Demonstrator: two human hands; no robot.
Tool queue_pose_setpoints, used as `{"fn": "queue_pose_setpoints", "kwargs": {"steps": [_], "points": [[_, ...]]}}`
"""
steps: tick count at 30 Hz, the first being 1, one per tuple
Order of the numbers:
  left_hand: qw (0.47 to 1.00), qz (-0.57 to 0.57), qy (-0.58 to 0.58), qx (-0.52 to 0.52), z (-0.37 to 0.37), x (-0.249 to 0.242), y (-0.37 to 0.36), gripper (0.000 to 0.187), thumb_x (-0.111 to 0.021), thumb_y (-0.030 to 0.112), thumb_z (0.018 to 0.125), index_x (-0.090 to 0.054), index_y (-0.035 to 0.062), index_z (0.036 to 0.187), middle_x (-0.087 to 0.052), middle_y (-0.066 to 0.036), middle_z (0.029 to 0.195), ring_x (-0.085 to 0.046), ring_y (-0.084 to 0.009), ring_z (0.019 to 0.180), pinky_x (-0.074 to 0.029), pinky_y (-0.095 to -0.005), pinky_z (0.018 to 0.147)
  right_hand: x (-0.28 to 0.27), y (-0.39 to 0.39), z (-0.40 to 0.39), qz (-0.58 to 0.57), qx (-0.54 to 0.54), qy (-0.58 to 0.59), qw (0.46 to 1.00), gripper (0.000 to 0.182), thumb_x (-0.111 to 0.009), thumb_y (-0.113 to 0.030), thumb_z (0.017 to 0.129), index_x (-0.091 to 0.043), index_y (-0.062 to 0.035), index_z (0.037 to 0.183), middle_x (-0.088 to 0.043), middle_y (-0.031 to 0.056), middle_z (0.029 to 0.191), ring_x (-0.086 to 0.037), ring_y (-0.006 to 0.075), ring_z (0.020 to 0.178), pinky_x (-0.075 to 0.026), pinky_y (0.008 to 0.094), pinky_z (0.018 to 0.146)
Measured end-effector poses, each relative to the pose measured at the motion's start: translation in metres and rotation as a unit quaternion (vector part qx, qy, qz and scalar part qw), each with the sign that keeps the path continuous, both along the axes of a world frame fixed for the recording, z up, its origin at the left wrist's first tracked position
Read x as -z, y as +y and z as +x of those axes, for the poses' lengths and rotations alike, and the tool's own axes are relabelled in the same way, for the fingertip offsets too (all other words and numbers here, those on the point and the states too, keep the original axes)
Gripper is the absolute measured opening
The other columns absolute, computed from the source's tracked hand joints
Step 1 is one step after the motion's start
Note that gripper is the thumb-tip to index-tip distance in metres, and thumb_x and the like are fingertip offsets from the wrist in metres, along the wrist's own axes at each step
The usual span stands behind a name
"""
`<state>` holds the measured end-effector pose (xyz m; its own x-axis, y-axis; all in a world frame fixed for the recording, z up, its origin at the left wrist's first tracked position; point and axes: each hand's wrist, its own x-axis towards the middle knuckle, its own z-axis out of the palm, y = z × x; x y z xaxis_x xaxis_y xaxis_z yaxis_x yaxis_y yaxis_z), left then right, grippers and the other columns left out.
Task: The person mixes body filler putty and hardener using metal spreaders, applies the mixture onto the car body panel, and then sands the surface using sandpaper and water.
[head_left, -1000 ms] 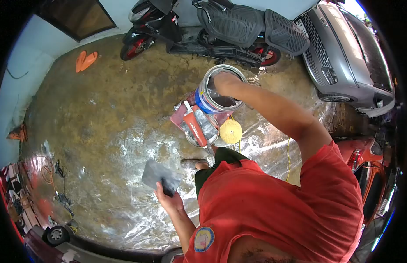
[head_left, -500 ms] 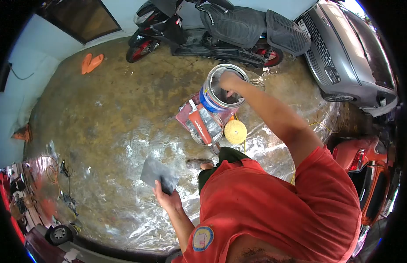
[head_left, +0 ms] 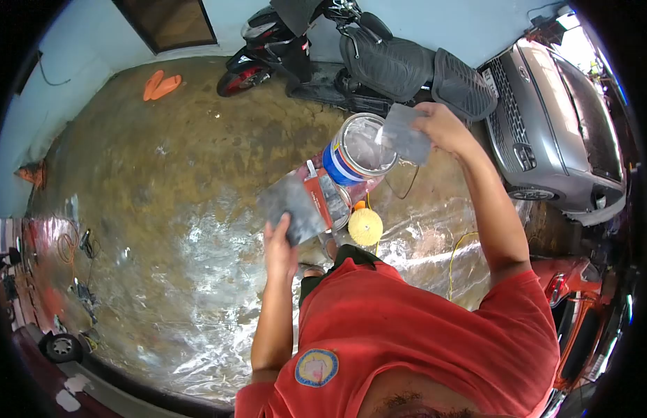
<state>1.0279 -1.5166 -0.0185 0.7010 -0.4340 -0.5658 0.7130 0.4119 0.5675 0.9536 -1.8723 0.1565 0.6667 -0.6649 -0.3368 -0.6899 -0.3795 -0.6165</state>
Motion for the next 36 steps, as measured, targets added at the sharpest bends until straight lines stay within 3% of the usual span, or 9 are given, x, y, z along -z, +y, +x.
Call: {"fn": "queue_pose_setpoints", "kwargs": {"steps": [7, 12, 14, 17, 23, 27, 31, 32, 36], "points": [[0.984, -0.028, -0.067, 0.161, 0.01, -0.024, -0.127, 0.052, -0.059, 0.034, 0.099, -0.047, 0.0033, 0.14, -0.056, -0.008, 0.136, -0.055, -0.0208, 0.123, -0.041, -0.0374, 0.107, -0.096, 0.036, -0.03, -0.043, -0.125, -0.085, 0.988, 0.033, -0.059, -0.011, 0.085, -0.063, 0.0043, 0.113, -0.062, 0.005, 0.077, -0.054, 0.0099, 0.069, -0.046, 0.0285, 0.065], [0.981, -0.11, -0.052, 0.154, 0.006, -0.078, -0.142, 0.057, -0.057, 0.042, 0.099, -0.051, -0.0002, 0.136, -0.058, -0.01, 0.133, -0.052, -0.0185, 0.124, -0.034, -0.0335, 0.109, -0.128, 0.087, -0.037, -0.158, -0.256, -0.018, 0.953, 0.033, -0.057, -0.006, 0.086, -0.061, 0.0002, 0.119, -0.068, 0.0152, 0.087, -0.066, 0.0248, 0.075, -0.051, 0.0342, 0.071], [0.977, -0.115, -0.107, 0.142, 0.007, -0.085, -0.133, 0.05, -0.059, 0.037, 0.099, -0.053, 0.0017, 0.134, -0.059, -0.009, 0.131, -0.053, -0.0185, 0.12, -0.035, -0.0337, 0.107, -0.122, 0.1, -0.045, -0.266, -0.337, -0.07, 0.9, 0.036, -0.059, -0.001, 0.085, -0.059, -0.0031, 0.121, -0.066, 0.0211, 0.093, -0.066, 0.0382, 0.085, -0.052, 0.0415, 0.074], [0.979, -0.128, -0.13, 0.095, 0.013, -0.094, -0.111, 0.04, -0.061, 0.028, 0.098, -0.054, 0.0059, 0.13, -0.061, -0.007, 0.126, -0.058, -0.0193, 0.112, -0.041, -0.0371, 0.102, -0.127, 0.115, -0.05, -0.33, -0.397, -0.096, 0.851, 0.035, -0.06, -0.005, 0.087, -0.058, -0.007, 0.122, -0.067, 0.0208, 0.087, -0.066, 0.0393, 0.082, -0.053, 0.0461, 0.07], [0.985, -0.158, -0.072, 0.013, 0.008, -0.155, -0.041, 0.037, -0.054, 0.028, 0.103, -0.05, 0.0047, 0.131, -0.06, -0.01, 0.125, -0.059, -0.0218, 0.112, -0.048, -0.0414, 0.097, -0.119, 0.142, -0.052, -0.37, -0.417, -0.166, 0.814, 0.03, -0.062, 0.002, 0.076, -0.053, -0.0049, 0.104, -0.063, 0.0177, 0.115, -0.062, 0.0386, 0.107, -0.053, 0.0454, 0.085], [0.983, -0.165, -0.081, 0.028, -0.011, -0.179, 0.004, 0.043, -0.049, 0.037, 0.103, -0.043, 0.0082, 0.135, -0.06, -0.013, 0.127, -0.065, -0.0319, 0.11, -0.059, -0.0574, 0.084, -0.085, 0.156, -0.046, -0.313, -0.424, -0.272, 0.805, 0.035, -0.062, 0.008, 0.069, -0.051, -0.0024, 0.1, -0.055, 0.0216, 0.129, -0.052, 0.0447, 0.121, -0.046, 0.0471, 0.101], [0.981, -0.173, -0.081, 0.034, -0.038, -0.181, 0.041, 0.048, -0.05, 0.038, 0.102, -0.039, 0.0072, 0.138, -0.059, -0.015, 0.126, -0.069, -0.033, 0.1, -0.065, -0.0499, 0.065, -0.055, 0.185, -0.043, -0.313, -0.484, -0.29, 0.764, 0.067, -0.062, 0.011, 0.068, -0.055, -0.0137, 0.13, -0.051, 0.0181, 0.135, -0.048, 0.042, 0.128, -0.042, 0.0477, 0.107], [0.981, -0.176, -0.08, 0.023, -0.043, -0.181, 0.049, 0.048, -0.051, 0.036, 0.102, -0.039, 0.007, 0.138, -0.059, -0.016, 0.125, -0.07, -0.032, 0.098, -0.065, -0.0488, 0.063, -0.049, 0.19, -0.044, -0.309, -0.508, -0.287, 0.751, 0.073, -0.063, 0.007, 0.073, -0.055, -0.0272, 0.137, -0.051, 0.015, 0.136, -0.047, 0.0395, 0.13, -0.042, 0.048, 0.108], [0.974, -0.215, -0.065, -0.029, -0.06, -0.175, 0.084, 0.046, -0.054, 0.028, 0.101, -0.039, 0.0031, 0.136, -0.064, -0.016, 0.111, -0.073, -0.0284, 0.081, -0.066, -0.041, 0.058, -0.039, 0.205, -0.04, -0.274, -0.561, -0.292, 0.724, 0.053, -0.062, -0.006, 0.082, -0.061, -0.0304, 0.129, -0.051, 0.0123, 0.134, -0.046, 0.0402, 0.129, -0.043, 0.0481, 0.106]]}}
